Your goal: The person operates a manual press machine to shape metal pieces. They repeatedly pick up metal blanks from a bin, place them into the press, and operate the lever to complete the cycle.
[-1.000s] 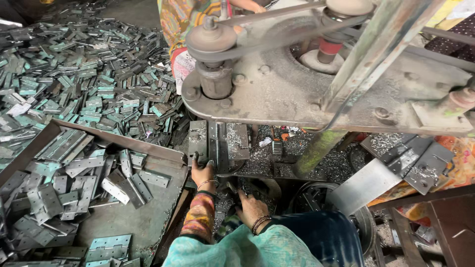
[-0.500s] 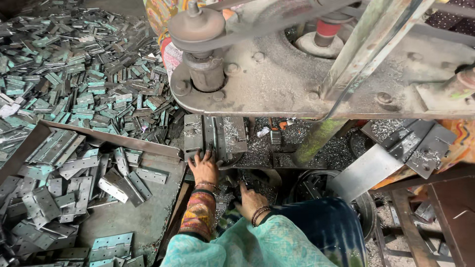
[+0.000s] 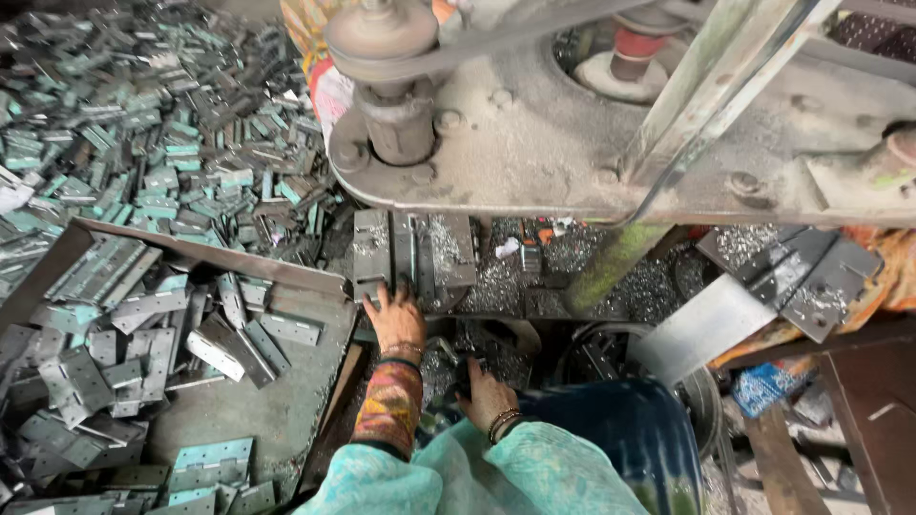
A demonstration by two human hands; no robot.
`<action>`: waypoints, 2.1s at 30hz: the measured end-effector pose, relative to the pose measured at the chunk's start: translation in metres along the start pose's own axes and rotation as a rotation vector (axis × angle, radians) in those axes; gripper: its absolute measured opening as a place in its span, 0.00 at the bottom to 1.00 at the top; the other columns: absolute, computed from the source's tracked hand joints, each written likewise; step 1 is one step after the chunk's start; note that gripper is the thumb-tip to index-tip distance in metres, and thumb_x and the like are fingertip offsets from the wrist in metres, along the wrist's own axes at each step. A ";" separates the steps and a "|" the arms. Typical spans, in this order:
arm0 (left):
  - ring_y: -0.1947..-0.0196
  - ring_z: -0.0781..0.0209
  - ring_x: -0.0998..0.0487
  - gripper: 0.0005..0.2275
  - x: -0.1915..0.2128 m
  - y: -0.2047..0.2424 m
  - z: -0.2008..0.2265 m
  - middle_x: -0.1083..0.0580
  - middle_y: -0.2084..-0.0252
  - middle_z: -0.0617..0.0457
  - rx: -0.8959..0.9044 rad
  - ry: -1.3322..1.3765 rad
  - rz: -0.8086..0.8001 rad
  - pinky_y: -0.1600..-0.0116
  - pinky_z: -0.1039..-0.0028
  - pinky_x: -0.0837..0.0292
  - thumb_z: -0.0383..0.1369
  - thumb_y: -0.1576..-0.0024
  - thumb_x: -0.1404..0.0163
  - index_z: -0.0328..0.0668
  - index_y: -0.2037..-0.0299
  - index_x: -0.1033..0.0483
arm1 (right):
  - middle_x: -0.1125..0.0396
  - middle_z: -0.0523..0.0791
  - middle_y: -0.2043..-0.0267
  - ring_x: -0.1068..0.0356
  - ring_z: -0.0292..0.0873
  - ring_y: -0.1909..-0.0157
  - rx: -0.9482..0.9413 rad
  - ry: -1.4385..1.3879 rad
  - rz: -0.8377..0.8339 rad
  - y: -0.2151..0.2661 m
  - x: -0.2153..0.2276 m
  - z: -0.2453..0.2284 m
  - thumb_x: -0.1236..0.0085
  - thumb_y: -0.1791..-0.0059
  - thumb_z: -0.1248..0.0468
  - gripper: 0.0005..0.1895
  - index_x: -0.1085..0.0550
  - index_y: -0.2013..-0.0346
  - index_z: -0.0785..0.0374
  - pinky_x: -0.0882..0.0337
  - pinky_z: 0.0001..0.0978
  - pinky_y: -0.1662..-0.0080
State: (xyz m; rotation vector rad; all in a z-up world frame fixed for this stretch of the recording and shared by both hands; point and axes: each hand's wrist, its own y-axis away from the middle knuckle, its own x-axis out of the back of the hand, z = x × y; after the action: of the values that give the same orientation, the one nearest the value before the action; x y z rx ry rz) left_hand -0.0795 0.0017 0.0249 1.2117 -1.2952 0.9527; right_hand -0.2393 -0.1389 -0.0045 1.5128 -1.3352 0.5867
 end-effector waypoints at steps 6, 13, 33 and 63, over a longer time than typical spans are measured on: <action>0.24 0.45 0.53 0.19 0.006 0.014 0.009 0.40 0.26 0.59 0.003 -0.017 -0.077 0.26 0.37 0.68 0.39 0.37 0.58 0.55 0.36 0.28 | 0.25 0.56 0.58 0.24 0.60 0.56 0.039 0.056 -0.058 -0.009 0.007 -0.001 0.36 0.52 0.53 0.37 0.42 0.34 0.61 0.23 0.53 0.55; 0.26 0.46 0.48 0.19 -0.019 0.010 -0.005 0.35 0.32 0.58 -0.029 0.111 0.208 0.26 0.37 0.64 0.40 0.40 0.55 0.55 0.40 0.24 | 0.33 0.63 0.49 0.25 0.64 0.60 0.070 0.094 0.102 -0.008 -0.056 0.035 0.42 0.50 0.45 0.43 0.49 0.28 0.55 0.23 0.54 0.58; 0.27 0.46 0.50 0.17 -0.033 -0.055 -0.006 0.34 0.33 0.61 -0.004 0.048 0.110 0.28 0.37 0.65 0.38 0.39 0.61 0.55 0.44 0.22 | 0.29 0.56 0.51 0.25 0.62 0.58 0.032 0.004 0.067 -0.002 -0.033 0.017 0.44 0.49 0.48 0.38 0.47 0.29 0.53 0.24 0.55 0.59; 0.29 0.48 0.44 0.16 -0.040 -0.054 0.001 0.32 0.33 0.58 -0.023 0.154 0.149 0.24 0.44 0.57 0.36 0.36 0.61 0.49 0.47 0.19 | 0.29 0.57 0.52 0.26 0.62 0.55 0.092 0.025 0.035 -0.004 -0.016 0.013 0.40 0.52 0.50 0.44 0.49 0.28 0.58 0.24 0.54 0.55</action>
State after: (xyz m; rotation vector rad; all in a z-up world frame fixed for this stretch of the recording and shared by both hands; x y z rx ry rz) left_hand -0.0305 -0.0027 -0.0206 1.0144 -1.2822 1.1135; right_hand -0.2434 -0.1439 -0.0249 1.5536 -1.3334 0.6962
